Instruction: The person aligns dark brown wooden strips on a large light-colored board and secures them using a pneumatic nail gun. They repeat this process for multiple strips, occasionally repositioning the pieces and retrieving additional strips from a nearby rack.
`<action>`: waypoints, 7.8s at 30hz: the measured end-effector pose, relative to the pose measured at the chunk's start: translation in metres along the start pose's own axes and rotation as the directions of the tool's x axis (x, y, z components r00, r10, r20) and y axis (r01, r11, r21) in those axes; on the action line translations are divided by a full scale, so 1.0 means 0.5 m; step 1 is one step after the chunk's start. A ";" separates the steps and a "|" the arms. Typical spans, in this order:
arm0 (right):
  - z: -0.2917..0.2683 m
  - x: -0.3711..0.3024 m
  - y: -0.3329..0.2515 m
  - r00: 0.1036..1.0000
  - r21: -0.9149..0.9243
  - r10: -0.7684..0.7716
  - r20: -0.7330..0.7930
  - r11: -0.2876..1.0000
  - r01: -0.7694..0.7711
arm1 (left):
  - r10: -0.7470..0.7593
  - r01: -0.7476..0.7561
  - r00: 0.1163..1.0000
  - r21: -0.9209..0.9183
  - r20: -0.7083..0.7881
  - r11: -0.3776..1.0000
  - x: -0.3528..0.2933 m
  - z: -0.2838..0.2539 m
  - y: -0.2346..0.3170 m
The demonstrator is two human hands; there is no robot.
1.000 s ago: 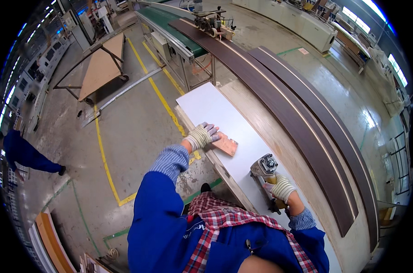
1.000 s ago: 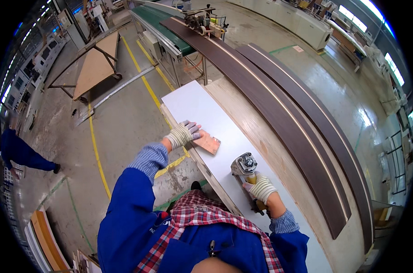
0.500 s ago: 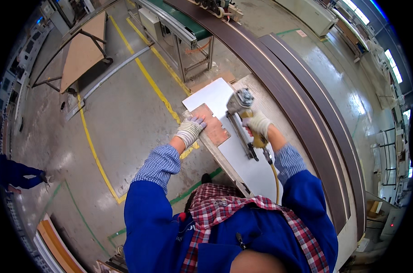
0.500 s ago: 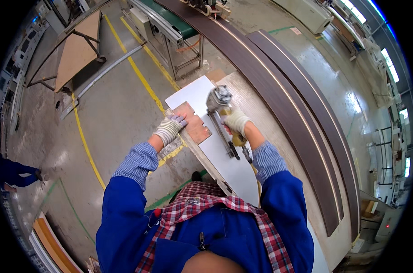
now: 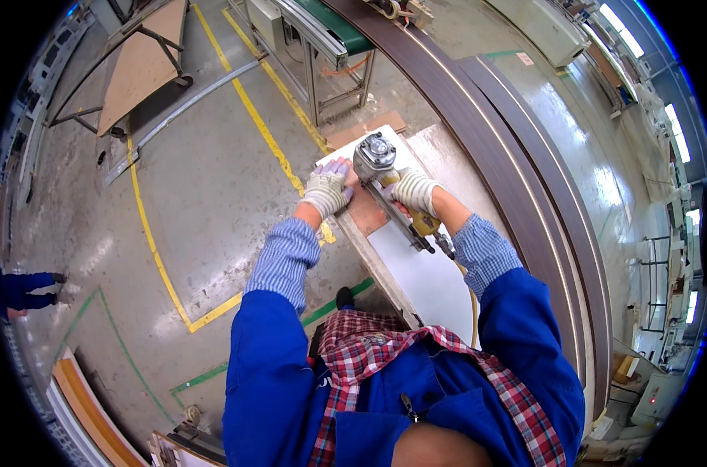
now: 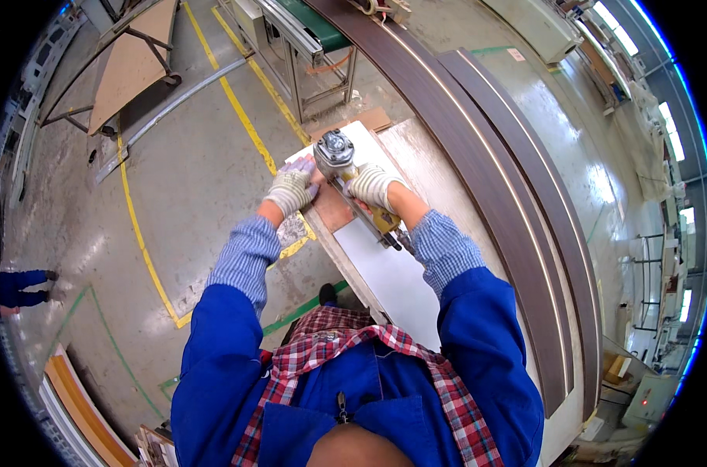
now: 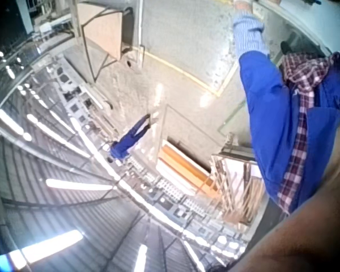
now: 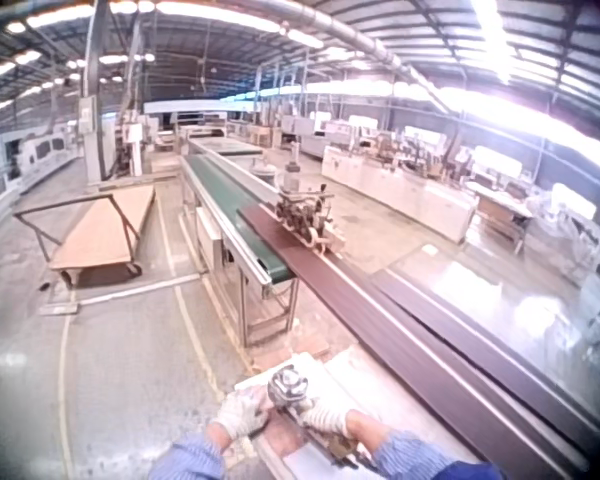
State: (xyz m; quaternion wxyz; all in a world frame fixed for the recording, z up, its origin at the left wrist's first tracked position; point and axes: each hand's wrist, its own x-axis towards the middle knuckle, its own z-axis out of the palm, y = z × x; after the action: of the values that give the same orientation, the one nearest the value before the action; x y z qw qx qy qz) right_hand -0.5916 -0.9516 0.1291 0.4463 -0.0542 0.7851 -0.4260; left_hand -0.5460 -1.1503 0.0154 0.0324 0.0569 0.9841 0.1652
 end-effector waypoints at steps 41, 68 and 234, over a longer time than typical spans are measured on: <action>0.024 -0.671 0.596 0.994 0.058 0.098 -0.056 0.994 -0.095 | 0.399 -0.446 0.857 0.085 0.325 0.891 -0.422 0.194 0.667; 0.038 -1.093 1.022 0.988 0.078 0.140 -0.070 0.988 -0.135 | 0.472 -0.497 0.831 0.010 0.294 0.868 -0.733 0.400 1.107; -0.410 -2.449 3.073 0.394 -0.022 -0.030 -0.919 0.999 0.025 | 0.312 0.215 0.818 -0.761 0.483 0.612 -1.425 1.408 3.042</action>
State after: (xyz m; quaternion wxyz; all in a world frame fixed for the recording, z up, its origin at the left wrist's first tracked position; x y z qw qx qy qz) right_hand 0.4384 0.7154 -0.1223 -0.0667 0.1753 0.9011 -0.3909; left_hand 0.3723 0.4166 -0.1167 0.3428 0.1115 0.7489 0.5560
